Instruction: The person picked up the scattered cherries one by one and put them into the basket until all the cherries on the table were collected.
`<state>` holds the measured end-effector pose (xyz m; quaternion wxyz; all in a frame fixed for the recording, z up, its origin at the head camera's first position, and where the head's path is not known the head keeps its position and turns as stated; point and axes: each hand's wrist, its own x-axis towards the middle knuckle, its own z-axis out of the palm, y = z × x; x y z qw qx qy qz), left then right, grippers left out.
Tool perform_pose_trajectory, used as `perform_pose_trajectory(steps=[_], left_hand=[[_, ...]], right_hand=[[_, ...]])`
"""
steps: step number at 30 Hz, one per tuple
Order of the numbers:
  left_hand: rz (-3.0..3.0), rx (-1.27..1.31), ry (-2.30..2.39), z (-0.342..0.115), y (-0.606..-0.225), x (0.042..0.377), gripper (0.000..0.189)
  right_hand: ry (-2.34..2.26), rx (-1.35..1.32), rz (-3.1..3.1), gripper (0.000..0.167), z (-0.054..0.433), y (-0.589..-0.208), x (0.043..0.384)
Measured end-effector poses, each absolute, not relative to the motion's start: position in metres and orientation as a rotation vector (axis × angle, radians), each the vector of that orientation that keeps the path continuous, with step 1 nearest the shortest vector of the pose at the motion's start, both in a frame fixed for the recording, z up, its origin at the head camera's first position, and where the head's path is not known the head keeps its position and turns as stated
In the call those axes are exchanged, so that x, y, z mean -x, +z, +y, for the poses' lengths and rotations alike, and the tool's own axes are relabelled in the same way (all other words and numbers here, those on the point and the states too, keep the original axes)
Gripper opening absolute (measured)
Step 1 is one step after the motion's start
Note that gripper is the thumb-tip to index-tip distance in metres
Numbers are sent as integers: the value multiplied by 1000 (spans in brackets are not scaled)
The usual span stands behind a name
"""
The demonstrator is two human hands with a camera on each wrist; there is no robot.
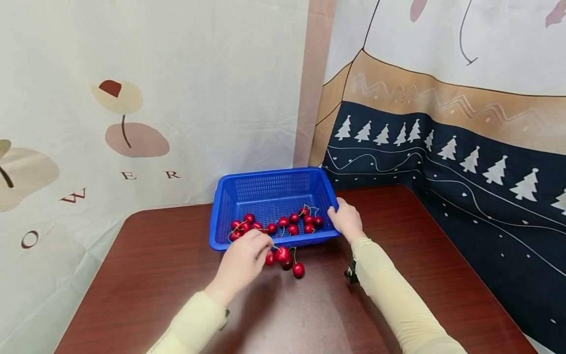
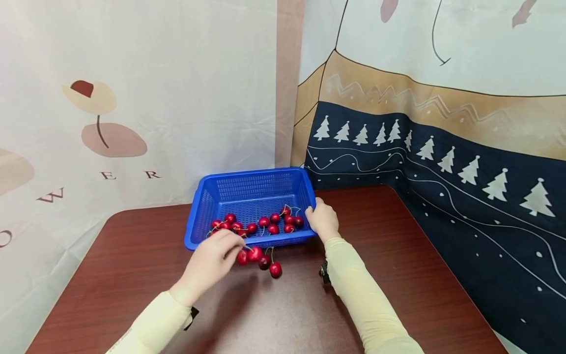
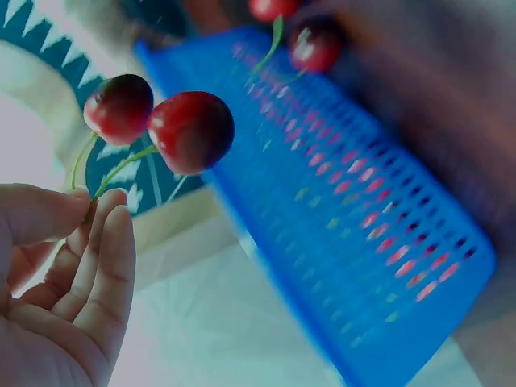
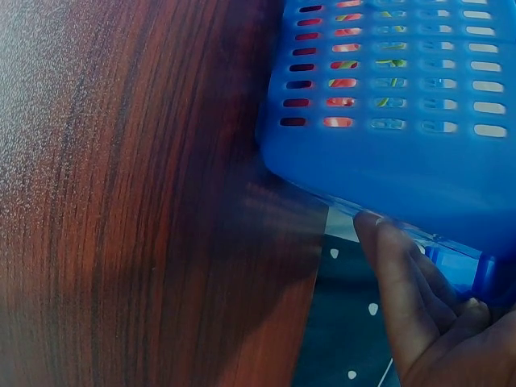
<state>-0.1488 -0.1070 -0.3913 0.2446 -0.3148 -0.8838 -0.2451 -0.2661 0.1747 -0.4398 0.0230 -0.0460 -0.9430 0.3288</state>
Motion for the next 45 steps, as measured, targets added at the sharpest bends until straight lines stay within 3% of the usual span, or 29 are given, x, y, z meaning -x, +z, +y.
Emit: perform_pose_trajectory(steps=[11, 29, 45], left_hand=[[-2323, 638, -732, -122, -362, 183, 11], [-2688, 373, -610, -134, -403, 230, 5], [-2829, 396, -636, -137, -414, 242, 21]], right_hand=[[1024, 147, -2919, 48, 173, -438, 265], [1014, 157, -2917, 48, 174, -439, 266], [989, 141, -2903, 47, 174, -440, 266]])
